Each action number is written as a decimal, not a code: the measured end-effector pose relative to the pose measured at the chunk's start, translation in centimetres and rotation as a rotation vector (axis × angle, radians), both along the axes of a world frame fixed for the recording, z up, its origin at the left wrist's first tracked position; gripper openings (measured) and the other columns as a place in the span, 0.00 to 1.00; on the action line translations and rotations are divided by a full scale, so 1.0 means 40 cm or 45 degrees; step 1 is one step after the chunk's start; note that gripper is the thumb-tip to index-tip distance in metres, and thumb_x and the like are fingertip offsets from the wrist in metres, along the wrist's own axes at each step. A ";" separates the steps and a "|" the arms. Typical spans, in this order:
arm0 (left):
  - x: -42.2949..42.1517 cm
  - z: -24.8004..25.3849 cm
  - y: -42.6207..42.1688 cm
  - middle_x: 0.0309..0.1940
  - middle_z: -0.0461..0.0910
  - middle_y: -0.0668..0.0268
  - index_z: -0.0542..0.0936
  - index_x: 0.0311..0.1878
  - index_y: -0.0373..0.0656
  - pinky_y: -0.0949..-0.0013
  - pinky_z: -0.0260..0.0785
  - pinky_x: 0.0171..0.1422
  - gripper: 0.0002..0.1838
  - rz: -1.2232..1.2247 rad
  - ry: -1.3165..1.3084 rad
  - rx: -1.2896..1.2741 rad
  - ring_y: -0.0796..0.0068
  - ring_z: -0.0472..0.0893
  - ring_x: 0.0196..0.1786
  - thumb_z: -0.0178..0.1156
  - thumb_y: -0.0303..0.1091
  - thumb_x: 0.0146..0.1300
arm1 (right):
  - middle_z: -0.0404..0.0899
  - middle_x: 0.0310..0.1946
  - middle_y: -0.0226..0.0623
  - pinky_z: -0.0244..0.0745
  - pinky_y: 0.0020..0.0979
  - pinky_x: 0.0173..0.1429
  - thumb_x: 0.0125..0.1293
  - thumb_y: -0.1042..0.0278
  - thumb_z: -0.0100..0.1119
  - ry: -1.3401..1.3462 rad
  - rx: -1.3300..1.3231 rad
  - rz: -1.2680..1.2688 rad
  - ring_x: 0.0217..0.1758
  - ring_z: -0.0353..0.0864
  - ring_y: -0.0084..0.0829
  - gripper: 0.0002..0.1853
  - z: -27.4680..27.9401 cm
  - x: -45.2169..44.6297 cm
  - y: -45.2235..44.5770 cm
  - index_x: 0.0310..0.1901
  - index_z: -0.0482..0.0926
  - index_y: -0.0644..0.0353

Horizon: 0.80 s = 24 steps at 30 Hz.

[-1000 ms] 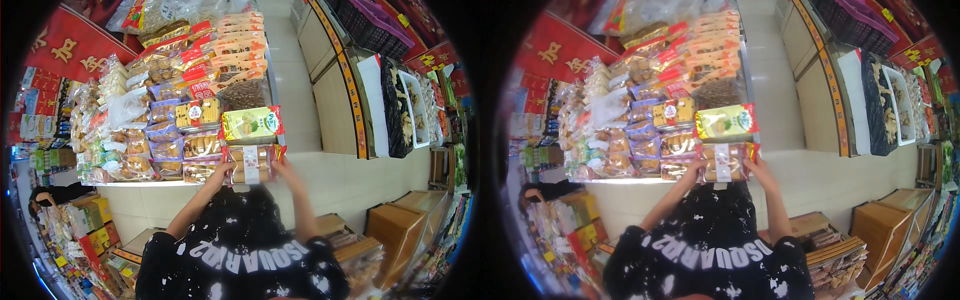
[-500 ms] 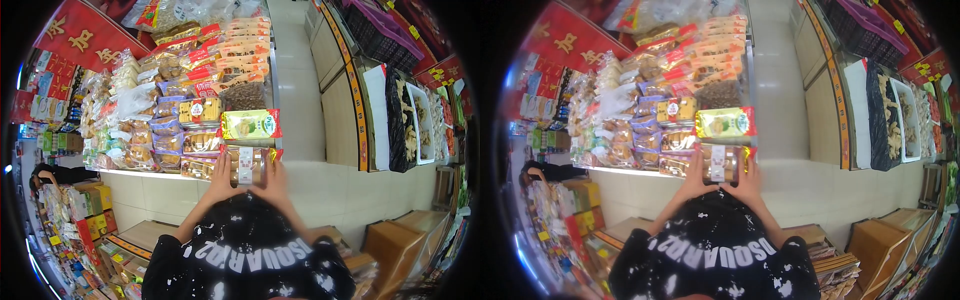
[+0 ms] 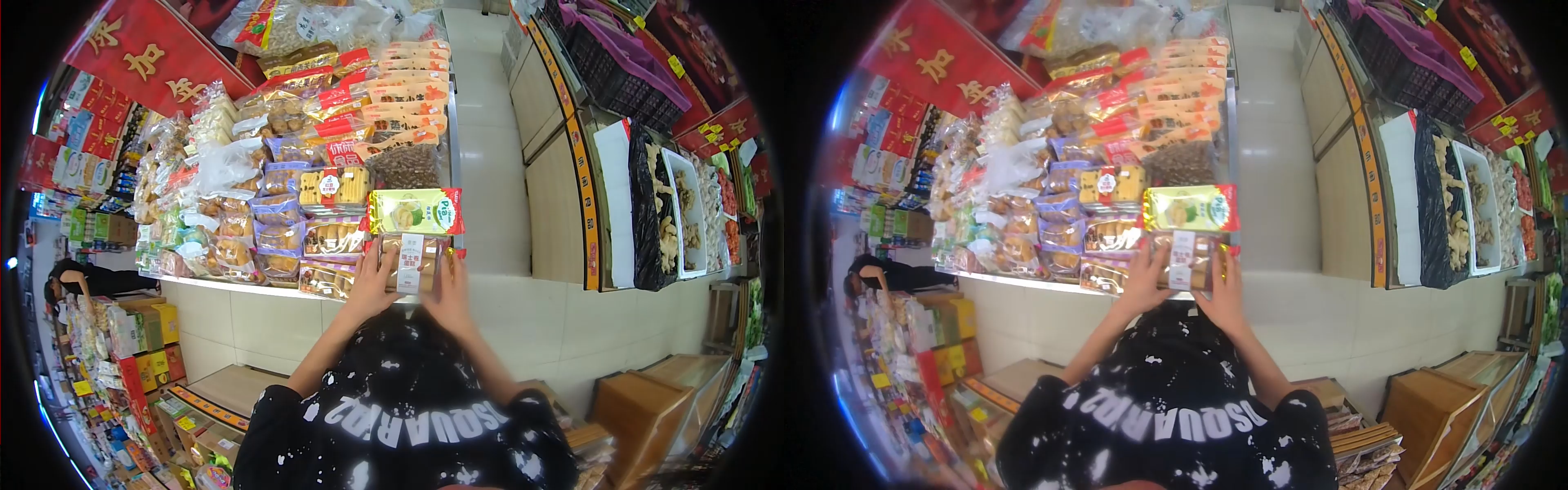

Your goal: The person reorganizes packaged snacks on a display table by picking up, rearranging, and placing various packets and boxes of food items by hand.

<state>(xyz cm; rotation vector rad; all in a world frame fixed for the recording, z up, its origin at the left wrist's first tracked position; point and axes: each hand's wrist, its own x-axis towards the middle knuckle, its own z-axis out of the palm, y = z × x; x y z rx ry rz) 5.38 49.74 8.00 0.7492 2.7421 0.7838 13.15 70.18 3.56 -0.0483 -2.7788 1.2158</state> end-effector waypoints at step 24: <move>-0.280 0.050 -0.059 0.71 0.57 0.37 0.65 0.71 0.43 0.64 0.73 0.56 0.42 -0.065 -0.372 0.544 0.49 0.77 0.58 0.71 0.43 0.55 | 0.64 0.69 0.49 0.66 0.42 0.68 0.51 0.64 0.75 0.088 -0.315 -0.106 0.69 0.67 0.47 0.43 0.057 -0.259 0.015 0.68 0.65 0.62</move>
